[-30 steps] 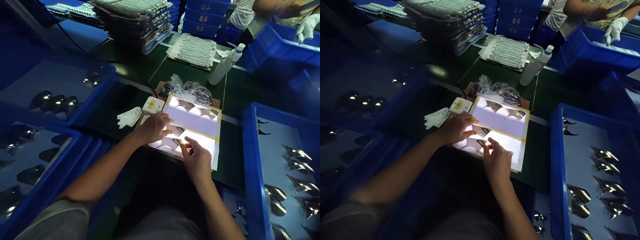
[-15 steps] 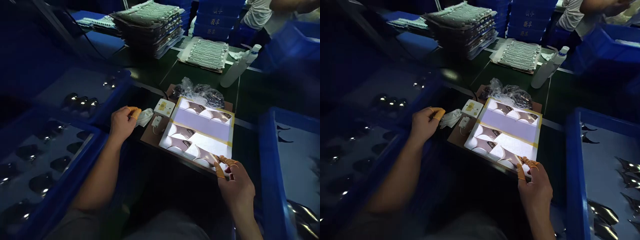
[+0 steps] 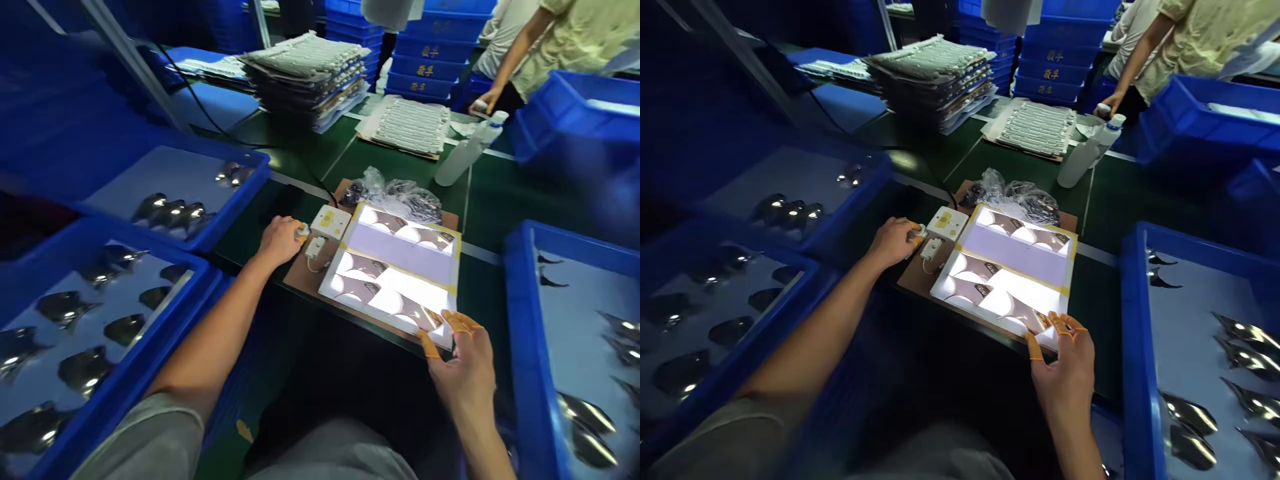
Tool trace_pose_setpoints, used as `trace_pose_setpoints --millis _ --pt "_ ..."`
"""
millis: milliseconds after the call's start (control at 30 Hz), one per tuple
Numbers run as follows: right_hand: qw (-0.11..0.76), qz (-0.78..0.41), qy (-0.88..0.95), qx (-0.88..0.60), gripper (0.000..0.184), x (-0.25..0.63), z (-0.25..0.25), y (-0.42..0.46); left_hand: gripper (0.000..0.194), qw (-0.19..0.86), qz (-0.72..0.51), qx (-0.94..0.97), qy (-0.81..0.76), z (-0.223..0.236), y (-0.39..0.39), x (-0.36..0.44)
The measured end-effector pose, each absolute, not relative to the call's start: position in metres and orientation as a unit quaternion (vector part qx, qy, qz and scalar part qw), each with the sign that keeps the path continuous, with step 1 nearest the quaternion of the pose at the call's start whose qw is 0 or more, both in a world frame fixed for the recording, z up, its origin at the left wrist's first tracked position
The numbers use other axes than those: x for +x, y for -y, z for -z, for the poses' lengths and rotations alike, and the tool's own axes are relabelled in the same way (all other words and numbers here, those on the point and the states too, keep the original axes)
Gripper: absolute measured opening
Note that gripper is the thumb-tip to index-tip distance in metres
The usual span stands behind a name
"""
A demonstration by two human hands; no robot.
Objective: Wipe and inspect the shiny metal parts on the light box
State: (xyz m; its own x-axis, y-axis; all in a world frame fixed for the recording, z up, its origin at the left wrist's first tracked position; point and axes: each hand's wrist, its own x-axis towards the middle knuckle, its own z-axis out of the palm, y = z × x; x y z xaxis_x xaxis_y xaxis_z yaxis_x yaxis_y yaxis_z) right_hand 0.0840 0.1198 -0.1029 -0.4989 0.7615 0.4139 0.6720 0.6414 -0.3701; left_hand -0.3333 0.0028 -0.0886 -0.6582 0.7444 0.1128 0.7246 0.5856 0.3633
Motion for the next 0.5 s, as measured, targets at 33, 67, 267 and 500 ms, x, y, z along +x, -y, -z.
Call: trace_pose_setpoints --millis 33,67,267,500 --pt "0.279 -0.088 0.865 -0.408 0.042 0.084 0.103 -0.12 0.023 0.027 -0.182 0.416 -0.89 0.09 -0.007 -0.335" --pt "0.278 -0.095 0.867 -0.402 0.043 0.083 0.104 -0.12 0.023 0.026 -0.17 0.419 -0.892 0.092 -0.01 -0.337" --pt "0.263 -0.121 0.871 -0.397 0.041 0.077 0.104 -0.123 0.018 0.028 -0.187 0.375 -0.908 0.098 -0.006 -0.342" --pt "0.253 -0.141 0.883 -0.369 0.033 0.064 0.108 -0.128 0.018 0.054 -0.527 0.209 -0.822 0.086 0.012 -0.32"
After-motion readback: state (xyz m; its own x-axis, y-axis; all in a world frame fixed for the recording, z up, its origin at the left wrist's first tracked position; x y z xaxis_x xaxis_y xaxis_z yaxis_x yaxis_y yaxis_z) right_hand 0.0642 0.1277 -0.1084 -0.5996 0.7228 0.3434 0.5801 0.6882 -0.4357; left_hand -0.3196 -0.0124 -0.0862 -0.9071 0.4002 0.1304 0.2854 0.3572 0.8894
